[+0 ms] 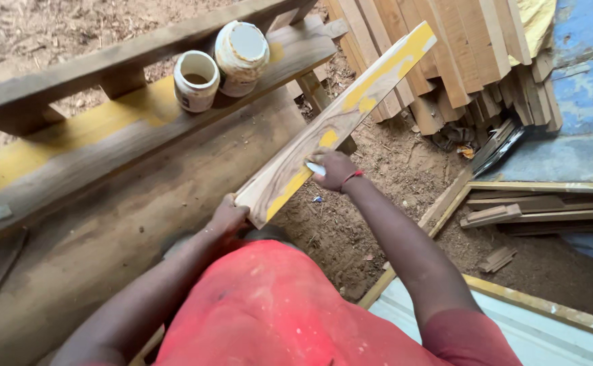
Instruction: The person applies yellow wood filler to a wooden board using a small applicator and then sands the surface with a block.
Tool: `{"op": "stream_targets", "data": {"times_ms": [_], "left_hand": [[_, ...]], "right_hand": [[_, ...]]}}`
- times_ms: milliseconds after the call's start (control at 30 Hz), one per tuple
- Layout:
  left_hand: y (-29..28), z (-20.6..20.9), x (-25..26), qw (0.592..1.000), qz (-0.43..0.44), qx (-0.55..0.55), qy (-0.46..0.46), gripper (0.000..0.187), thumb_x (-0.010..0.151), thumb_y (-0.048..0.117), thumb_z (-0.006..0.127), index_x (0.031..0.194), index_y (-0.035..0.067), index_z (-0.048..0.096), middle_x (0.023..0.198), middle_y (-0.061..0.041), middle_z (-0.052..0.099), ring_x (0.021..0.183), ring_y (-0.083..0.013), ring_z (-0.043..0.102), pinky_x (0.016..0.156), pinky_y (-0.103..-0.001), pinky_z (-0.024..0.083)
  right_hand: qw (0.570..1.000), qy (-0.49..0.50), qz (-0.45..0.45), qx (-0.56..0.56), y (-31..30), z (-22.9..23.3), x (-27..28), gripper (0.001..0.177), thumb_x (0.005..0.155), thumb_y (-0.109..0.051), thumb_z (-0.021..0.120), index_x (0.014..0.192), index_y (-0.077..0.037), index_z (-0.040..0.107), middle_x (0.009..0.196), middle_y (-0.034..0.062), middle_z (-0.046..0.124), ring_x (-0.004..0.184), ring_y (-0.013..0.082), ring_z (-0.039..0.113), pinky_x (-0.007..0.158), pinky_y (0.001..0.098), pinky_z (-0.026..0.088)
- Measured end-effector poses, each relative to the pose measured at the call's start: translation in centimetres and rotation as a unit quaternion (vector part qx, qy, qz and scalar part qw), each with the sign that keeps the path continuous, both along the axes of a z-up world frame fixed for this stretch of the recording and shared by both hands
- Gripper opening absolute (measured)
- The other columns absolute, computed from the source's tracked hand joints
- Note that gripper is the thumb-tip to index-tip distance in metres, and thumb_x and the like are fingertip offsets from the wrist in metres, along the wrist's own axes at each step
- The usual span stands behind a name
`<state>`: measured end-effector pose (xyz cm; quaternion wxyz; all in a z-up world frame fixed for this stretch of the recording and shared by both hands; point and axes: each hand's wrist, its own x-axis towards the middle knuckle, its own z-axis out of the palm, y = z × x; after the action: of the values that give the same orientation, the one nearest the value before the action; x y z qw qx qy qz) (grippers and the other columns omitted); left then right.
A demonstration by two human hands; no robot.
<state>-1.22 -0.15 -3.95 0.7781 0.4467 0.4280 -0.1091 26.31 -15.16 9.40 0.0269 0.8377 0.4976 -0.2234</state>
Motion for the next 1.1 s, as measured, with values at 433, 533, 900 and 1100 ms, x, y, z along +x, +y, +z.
{"op": "stream_targets", "data": {"times_ms": [433, 533, 900, 1100], "left_hand": [[0.9, -1.6, -0.6, 0.985, -0.108, 0.130, 0.017, 0.050, 0.090, 0.021, 0.073, 0.125, -0.005, 0.050, 0.093, -0.016, 0.067, 0.075, -0.0205, 0.063, 0.058, -0.039, 0.054], [-0.9, -2.9, -1.2, 0.994, -0.086, 0.065, -0.003, 0.047, 0.090, 0.018, 0.071, 0.124, -0.003, 0.048, 0.091, -0.017, 0.066, 0.070, -0.0215, 0.061, 0.053, -0.041, 0.053], [1.4, 3.6, 0.3, 0.991, -0.129, 0.036, 0.003, 0.045, 0.087, 0.000, 0.066, 0.125, 0.002, 0.041, 0.089, -0.016, 0.061, 0.064, -0.0205, 0.059, 0.047, -0.041, 0.048], [1.5, 2.8, 0.1, 0.993, -0.109, -0.044, 0.001, 0.047, 0.086, -0.009, 0.055, 0.128, 0.009, 0.043, 0.083, -0.012, 0.059, 0.057, -0.0176, 0.055, 0.041, -0.036, 0.043]], "right_hand": [[0.995, 0.030, 0.042, -0.090, -1.5, -1.3, 5.1, 0.044, 0.075, -0.033, 0.075, 0.115, -0.014, 0.073, 0.120, 0.0099, 0.068, 0.108, 0.0311, 0.067, 0.096, 0.0416, 0.054], [0.998, 0.053, -0.014, 0.031, -2.0, -2.7, 4.1, 0.044, 0.077, -0.028, 0.073, 0.117, -0.010, 0.071, 0.126, 0.0113, 0.067, 0.108, 0.0340, 0.067, 0.093, 0.0435, 0.054], [0.957, -0.031, -0.219, -0.187, 1.4, -7.7, 6.7, 0.057, 0.092, -0.059, 0.058, 0.105, -0.009, 0.081, 0.108, 0.0174, 0.077, 0.101, 0.0352, 0.073, 0.093, 0.0444, 0.057], [0.953, 0.067, -0.244, -0.165, 1.8, -8.9, -2.5, 0.056, 0.087, -0.058, 0.061, 0.093, -0.005, 0.078, 0.092, 0.0226, 0.075, 0.090, 0.0380, 0.074, 0.082, 0.0483, 0.059]]}}
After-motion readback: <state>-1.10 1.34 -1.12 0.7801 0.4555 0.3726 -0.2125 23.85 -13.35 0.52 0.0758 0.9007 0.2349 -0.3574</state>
